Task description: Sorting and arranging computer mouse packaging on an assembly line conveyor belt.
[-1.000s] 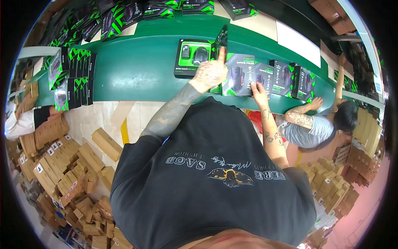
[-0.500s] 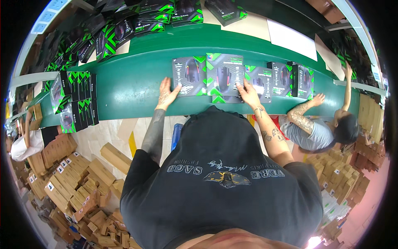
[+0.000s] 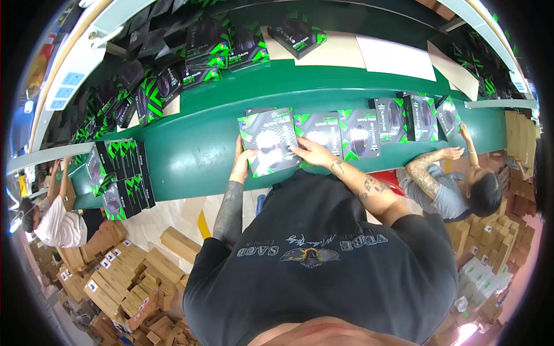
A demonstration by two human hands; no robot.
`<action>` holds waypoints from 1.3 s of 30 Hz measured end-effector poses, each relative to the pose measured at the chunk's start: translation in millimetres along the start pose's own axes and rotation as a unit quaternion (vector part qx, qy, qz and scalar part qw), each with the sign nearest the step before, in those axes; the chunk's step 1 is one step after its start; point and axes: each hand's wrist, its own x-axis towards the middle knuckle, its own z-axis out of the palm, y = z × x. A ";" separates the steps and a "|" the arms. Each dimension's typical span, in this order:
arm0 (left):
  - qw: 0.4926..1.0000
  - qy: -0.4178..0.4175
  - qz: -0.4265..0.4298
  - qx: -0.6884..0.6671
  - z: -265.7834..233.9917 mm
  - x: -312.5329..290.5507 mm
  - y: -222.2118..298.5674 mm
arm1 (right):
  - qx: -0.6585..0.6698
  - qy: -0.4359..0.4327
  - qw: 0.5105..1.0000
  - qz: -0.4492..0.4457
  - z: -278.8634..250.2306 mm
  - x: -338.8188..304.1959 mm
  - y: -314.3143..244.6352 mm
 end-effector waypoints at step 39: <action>0.706 0.053 0.065 0.704 193.8 -46.0 -71.7 | -0.240 0.418 0.842 0.240 -364.0 -195.0 262.4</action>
